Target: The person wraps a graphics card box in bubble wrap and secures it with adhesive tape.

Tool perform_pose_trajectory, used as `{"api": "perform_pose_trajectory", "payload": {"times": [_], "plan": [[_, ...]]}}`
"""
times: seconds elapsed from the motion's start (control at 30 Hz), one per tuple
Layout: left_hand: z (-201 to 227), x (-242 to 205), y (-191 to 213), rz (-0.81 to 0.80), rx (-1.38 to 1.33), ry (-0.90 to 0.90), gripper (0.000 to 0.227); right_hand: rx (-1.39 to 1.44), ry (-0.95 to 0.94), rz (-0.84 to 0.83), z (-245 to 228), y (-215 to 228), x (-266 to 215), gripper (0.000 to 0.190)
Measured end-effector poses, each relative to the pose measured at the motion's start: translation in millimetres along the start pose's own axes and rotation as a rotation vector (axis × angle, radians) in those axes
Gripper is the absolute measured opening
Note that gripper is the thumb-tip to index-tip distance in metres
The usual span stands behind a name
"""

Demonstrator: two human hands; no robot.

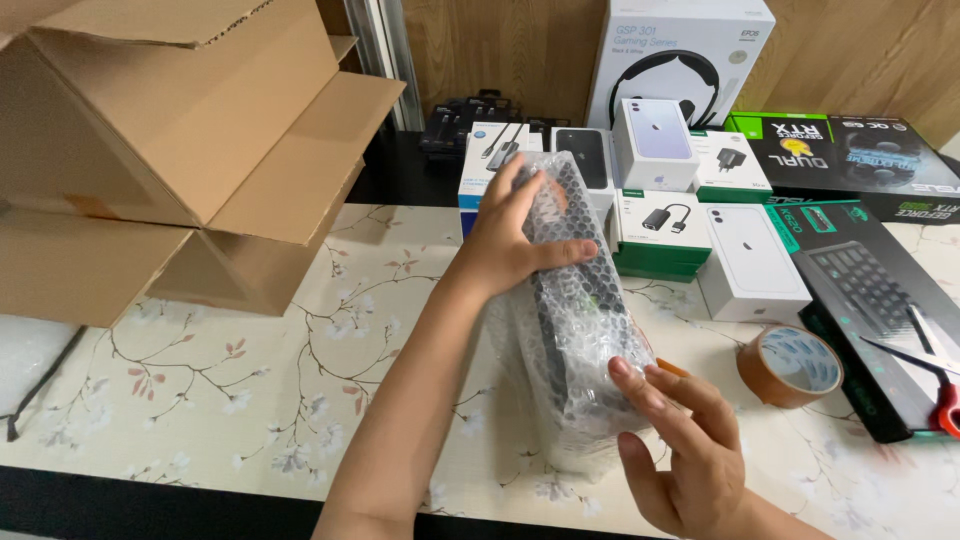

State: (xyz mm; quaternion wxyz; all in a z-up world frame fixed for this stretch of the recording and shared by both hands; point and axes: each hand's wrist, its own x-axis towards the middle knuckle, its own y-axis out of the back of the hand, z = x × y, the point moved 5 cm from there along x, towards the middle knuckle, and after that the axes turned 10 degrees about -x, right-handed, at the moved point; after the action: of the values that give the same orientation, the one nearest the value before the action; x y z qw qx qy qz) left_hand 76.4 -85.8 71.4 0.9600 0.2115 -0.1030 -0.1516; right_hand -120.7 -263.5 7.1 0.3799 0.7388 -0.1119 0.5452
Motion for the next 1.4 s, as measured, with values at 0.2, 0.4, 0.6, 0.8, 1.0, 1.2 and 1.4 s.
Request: {"api": "perform_pose_trajectory", "payload": {"times": [0.2,0.4,0.6,0.8,1.0,1.2,1.4], "plan": [[-8,-17,3,0.513,0.133,-0.639,0.067,-0.118,0.054,0.025,-2,6,7,0.036],[35,-56,-5,-0.121,0.368,-0.303,0.14,-0.254,0.101,-0.017,-12,11,13,0.027],[43,-72,-12,-0.333,0.428,-0.089,0.145,-0.287,0.143,-0.009,-6,13,6,0.024],[44,-74,-10,-0.398,0.365,0.004,0.153,0.472,-0.163,-0.042,40,36,20,0.044],[41,-73,-11,-0.392,0.34,0.0,0.151,-0.31,-0.725,-0.945,134,25,34,0.031],[43,-73,-13,-0.372,0.294,-0.007,0.15,-0.502,-0.802,-1.548,159,-22,-12,0.06],[44,-73,-12,-0.377,0.321,0.005,0.152,-0.515,-0.778,-1.483,166,-27,-16,0.028]]}}
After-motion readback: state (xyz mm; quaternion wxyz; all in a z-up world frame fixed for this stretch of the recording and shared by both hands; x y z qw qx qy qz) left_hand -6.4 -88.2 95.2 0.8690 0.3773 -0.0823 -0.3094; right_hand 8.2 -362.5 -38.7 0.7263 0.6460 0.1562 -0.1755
